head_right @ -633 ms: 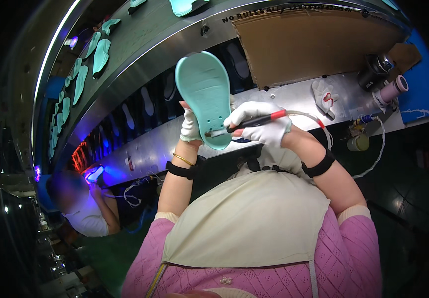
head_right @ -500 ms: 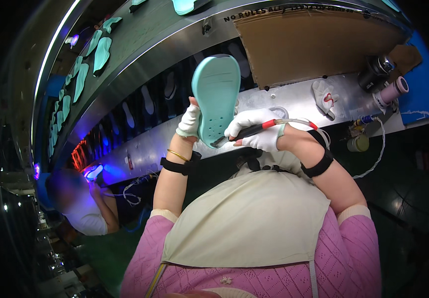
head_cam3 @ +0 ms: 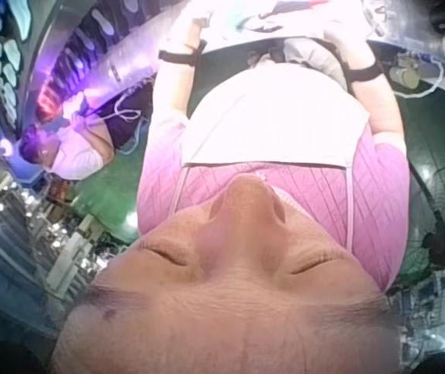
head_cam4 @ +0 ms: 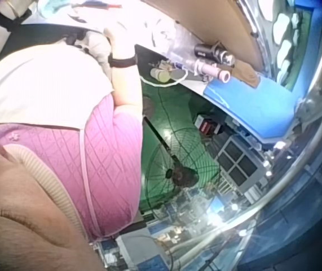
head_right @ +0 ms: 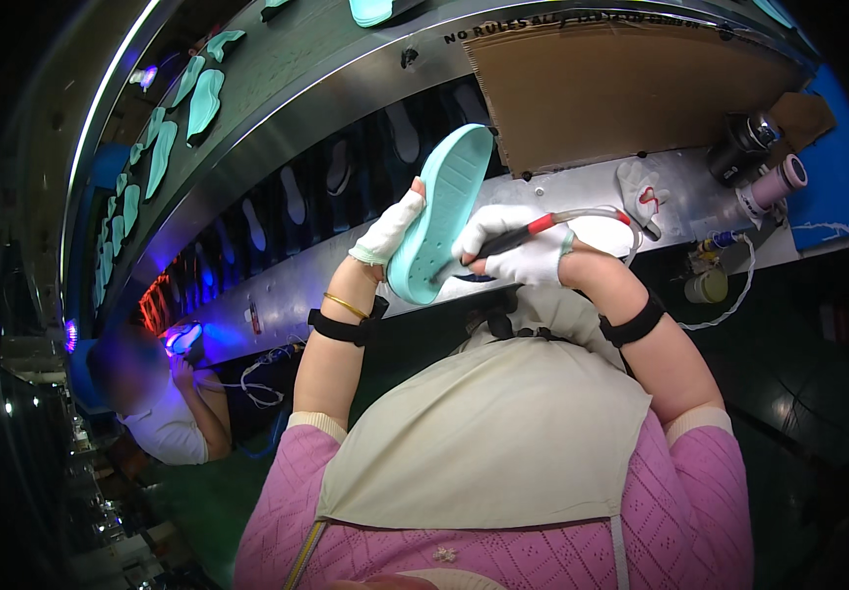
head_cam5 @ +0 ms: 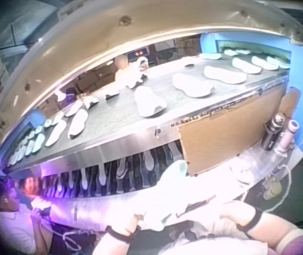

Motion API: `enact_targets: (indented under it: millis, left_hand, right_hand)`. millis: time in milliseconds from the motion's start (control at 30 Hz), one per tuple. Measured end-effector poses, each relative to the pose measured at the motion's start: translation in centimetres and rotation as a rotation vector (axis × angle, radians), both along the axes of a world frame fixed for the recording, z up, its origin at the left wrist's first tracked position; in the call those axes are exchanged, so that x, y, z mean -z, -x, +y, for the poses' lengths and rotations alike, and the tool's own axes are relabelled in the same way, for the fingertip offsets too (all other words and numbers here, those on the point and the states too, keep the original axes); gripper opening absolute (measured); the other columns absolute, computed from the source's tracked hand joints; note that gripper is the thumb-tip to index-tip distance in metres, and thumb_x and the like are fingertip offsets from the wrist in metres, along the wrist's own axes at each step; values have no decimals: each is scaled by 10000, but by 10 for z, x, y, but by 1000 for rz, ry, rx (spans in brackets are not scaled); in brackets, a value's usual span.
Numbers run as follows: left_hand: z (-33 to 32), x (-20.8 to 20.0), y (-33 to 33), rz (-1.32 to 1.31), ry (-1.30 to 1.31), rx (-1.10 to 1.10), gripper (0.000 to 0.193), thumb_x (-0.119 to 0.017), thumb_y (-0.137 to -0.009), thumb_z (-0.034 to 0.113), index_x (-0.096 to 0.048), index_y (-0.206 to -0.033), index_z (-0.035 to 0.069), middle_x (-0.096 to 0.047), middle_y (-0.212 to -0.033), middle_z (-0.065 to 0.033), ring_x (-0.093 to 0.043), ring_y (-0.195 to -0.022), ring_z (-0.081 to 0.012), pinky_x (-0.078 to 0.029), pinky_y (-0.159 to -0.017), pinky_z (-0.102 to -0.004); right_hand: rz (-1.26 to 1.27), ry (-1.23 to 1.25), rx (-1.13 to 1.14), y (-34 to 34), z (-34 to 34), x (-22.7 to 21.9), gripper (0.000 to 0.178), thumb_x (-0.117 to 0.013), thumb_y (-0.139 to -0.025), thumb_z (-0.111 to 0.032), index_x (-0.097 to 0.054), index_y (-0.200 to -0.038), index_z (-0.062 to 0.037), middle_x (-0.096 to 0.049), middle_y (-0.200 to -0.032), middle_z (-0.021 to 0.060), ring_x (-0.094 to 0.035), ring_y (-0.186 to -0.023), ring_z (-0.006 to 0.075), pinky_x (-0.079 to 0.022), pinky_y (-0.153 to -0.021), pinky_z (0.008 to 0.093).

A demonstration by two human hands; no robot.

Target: Applying glue or adhesive to the edge of a shoe sole using a small brush tool at a factory workstation.

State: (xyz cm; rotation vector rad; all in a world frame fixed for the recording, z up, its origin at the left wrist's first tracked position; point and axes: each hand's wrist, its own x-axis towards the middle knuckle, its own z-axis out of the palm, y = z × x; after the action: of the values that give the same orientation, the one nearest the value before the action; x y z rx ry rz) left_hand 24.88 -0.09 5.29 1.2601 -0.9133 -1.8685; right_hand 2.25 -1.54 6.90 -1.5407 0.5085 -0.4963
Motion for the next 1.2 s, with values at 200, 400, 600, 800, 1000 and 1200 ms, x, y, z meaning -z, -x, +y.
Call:
enact_targets:
  millis: [200, 400, 600, 800, 1000, 1200]
  left_hand:
    - [1, 3, -4, 31, 38, -111, 504, -513, -872, 511, -548, -1132, 80, -620, -919, -50, -613, -767, -136, -518, -689, -278]
    - [13, -29, -10, 618, 456, -518, 788, -456, -811, 646, -400, -1302, 32, -480, -1272, -136, -492, -1148, -250, -428, -948, -406]
    - [30, 11, -5, 763, -51, -322, 753, -365, -843, 621, -455, -1255, -3, -540, -1177, -212, -540, -1076, -365, -399, -980, -491]
    - [43, 18, 49, 861, 99, -282, 686, -575, -731, 265, -351, -1335, 28, -464, -1291, -185, -495, -1155, -325, -361, -1033, -458]
    - [37, 44, 64, 702, 84, -455, 739, -373, -848, 652, -393, -1305, 72, -508, -1223, -142, -515, -1111, -290, -430, -950, -429]
    - [34, 36, 59, 663, 173, -495, 676, -402, -857, 625, -432, -1269, 91, -517, -1210, -103, -530, -1076, -258, -441, -934, -392]
  right_hand:
    - [-5, 293, -60, 3, -5, -6, 163, -622, -742, 91, -578, -833, -37, -604, -918, 50, -579, -859, 149, -463, -805, 265]
    - [-288, 167, 191, 17, -17, -25, 162, -643, -777, 58, -594, -893, -44, -620, -983, 57, -577, -930, 117, -466, -839, 246]
    - [-292, -91, 430, 0, -10, -13, 159, -665, -781, 26, -590, -906, -38, -649, -927, 55, -597, -882, 100, -482, -778, 230]
    - [-363, 6, 670, -15, -34, 12, 134, -656, -787, 7, -557, -868, -36, -633, -820, 33, -599, -775, 94, -484, -725, 228]
    - [-242, 106, 554, -28, -10, 5, 144, -675, -781, -50, -579, -889, -50, -630, -847, 19, -595, -793, 90, -475, -741, 225]
    - [-228, 159, 504, -19, -5, 7, 187, -647, -795, 6, -567, -959, -30, -617, -921, 25, -567, -851, 68, -471, -775, 231]
